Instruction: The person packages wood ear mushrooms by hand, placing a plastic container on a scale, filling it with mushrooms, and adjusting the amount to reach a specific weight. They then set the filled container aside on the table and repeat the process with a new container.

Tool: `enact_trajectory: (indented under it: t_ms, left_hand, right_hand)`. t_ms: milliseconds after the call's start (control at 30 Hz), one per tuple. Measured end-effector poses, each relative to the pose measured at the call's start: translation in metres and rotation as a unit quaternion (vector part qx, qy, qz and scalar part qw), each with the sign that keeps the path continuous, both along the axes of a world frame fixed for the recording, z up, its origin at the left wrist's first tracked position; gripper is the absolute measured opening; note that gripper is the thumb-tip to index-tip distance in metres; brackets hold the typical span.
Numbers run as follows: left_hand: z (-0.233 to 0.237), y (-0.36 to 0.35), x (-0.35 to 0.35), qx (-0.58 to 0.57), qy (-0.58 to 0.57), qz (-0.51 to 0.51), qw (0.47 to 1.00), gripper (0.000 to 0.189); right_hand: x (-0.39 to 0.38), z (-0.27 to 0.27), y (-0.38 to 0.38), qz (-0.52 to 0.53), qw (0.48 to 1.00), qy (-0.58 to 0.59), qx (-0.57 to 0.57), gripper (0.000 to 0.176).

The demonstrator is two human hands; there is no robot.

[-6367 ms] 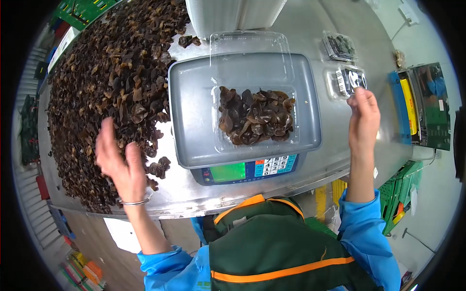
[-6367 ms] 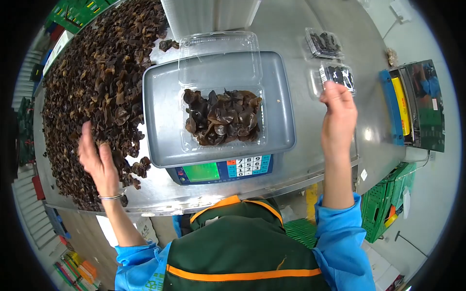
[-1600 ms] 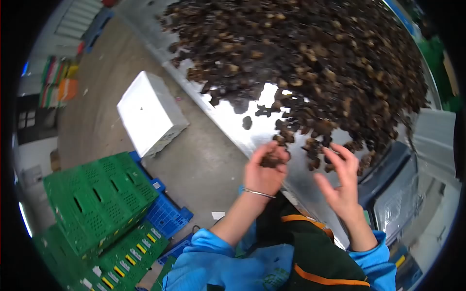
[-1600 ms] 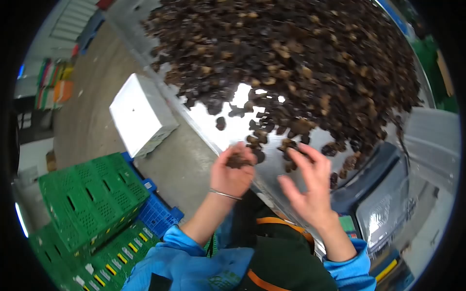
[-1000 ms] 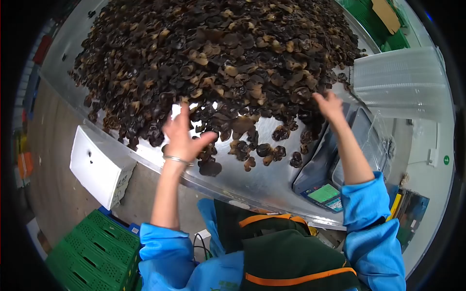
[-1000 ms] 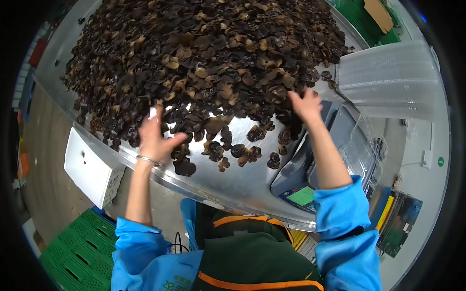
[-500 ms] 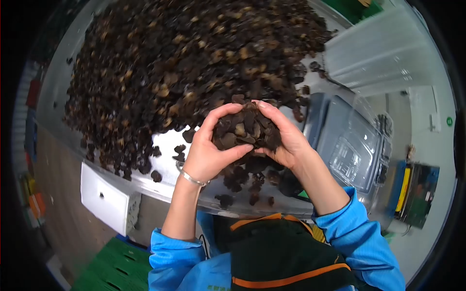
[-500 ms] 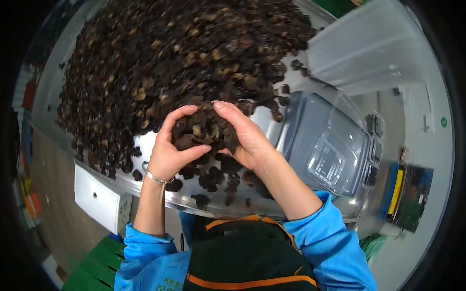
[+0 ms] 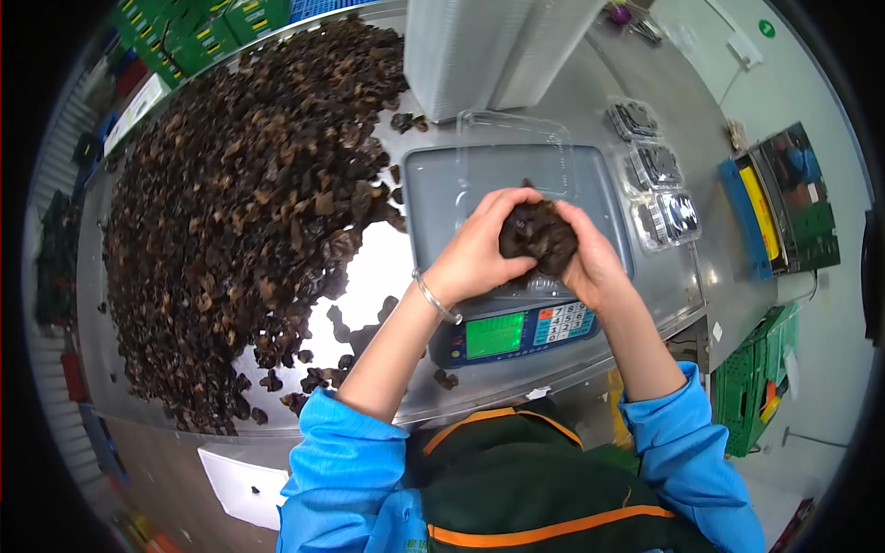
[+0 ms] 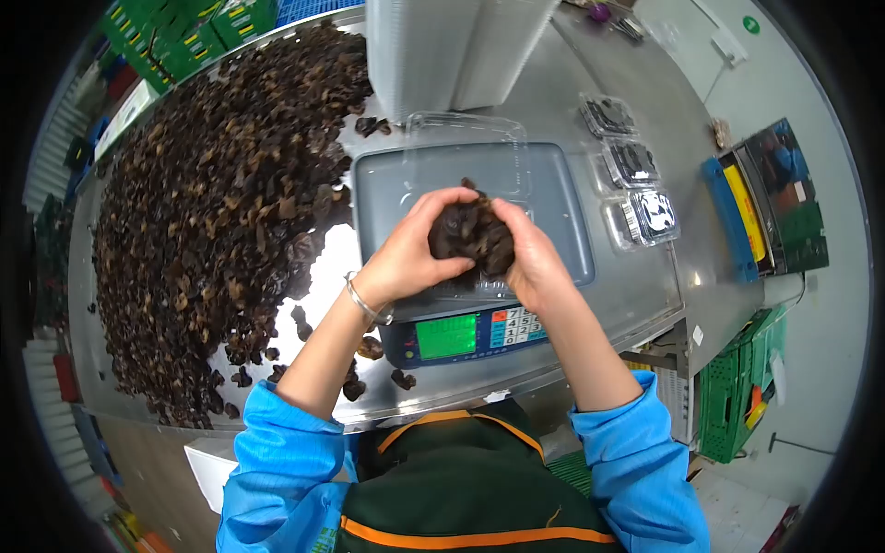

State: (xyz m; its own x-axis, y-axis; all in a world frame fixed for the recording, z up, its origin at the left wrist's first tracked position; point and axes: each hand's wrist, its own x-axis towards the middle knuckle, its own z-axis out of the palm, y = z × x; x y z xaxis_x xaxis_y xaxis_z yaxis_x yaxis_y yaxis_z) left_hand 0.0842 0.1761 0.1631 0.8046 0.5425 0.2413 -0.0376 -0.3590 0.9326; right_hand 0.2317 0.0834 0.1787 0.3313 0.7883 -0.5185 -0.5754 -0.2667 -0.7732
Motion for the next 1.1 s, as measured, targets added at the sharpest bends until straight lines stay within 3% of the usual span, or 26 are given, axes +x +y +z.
enact_trajectory:
  t_ms: [167,200,300,367,433,500,567,633,700,767,800,833,867,900,933,1033,1100]
  left_hand:
    - [0.020,-0.022,0.007,0.214,0.195,0.032,0.957,0.073]
    - [0.028,-0.027,0.004,0.273,0.249,0.038,0.928,0.072]
    - [0.050,-0.035,-0.024,0.274,0.213,0.108,0.932,0.061]
    - [0.036,-0.045,-0.065,0.213,0.165,0.265,0.926,0.051]
    - [0.006,-0.066,-0.113,0.095,0.179,0.427,0.881,0.045]
    - [-0.026,-0.105,-0.146,-0.050,0.342,0.458,0.819,0.042]
    - [-0.069,-0.157,-0.146,-0.128,0.335,0.373,0.856,0.041]
    - [-0.106,-0.194,-0.120,0.005,0.316,0.364,0.876,0.052]
    - [-0.122,-0.193,-0.101,0.098,0.367,0.393,0.837,0.053]
    - [-0.148,-0.185,-0.120,0.033,0.310,0.428,0.848,0.037]
    - [-0.149,-0.175,-0.136,0.065,0.320,0.407,0.853,0.034]
    - [-0.150,-0.160,-0.156,0.157,0.323,0.403,0.842,0.036]
    - [-0.151,-0.145,-0.178,0.172,0.326,0.419,0.830,0.042]
    - [-0.152,-0.132,-0.196,0.113,0.359,0.460,0.804,0.051]
    - [-0.157,-0.118,-0.218,0.144,0.401,0.476,0.769,0.059]
    - [-0.133,-0.092,-0.228,-0.006,0.357,0.458,0.814,0.066]
    - [-0.139,-0.092,-0.211,0.110,0.346,0.377,0.852,0.068]
  right_hand:
    - [0.017,0.013,-0.022,0.160,0.967,-0.196,-0.034,0.062]
    - [0.021,0.014,-0.028,0.198,0.894,-0.400,-0.031,0.060]
    - [0.032,0.027,-0.048,0.205,0.783,-0.587,-0.001,0.049]
    - [0.050,0.029,-0.063,0.179,0.814,-0.552,0.009,0.042]
    - [0.069,0.023,-0.079,0.156,0.843,-0.515,0.017,0.036]
    - [0.083,0.010,-0.093,0.026,0.934,-0.356,0.007,0.026]
    - [0.091,-0.001,-0.092,-0.012,0.949,-0.315,-0.002,0.025]
    - [0.087,-0.003,-0.085,-0.048,0.961,-0.273,-0.012,0.023]
    - [0.072,0.003,-0.073,-0.044,0.954,-0.296,0.016,0.023]
    - [0.065,0.008,-0.066,0.002,0.949,-0.314,0.022,0.028]
    - [0.060,0.010,-0.061,0.058,0.912,-0.405,0.033,0.035]
    - [0.056,0.012,-0.058,0.111,0.863,-0.490,0.042,0.043]
    - [0.053,0.014,-0.056,0.180,0.837,-0.517,-0.002,0.058]
    - [0.050,0.007,-0.056,0.179,0.836,-0.518,-0.003,0.058]
    - [0.045,-0.007,-0.055,0.198,0.822,-0.534,0.005,0.061]
    - [0.033,-0.023,-0.046,0.194,0.776,-0.599,0.026,0.059]
    - [0.034,-0.013,-0.035,0.180,0.783,-0.595,-0.009,0.051]
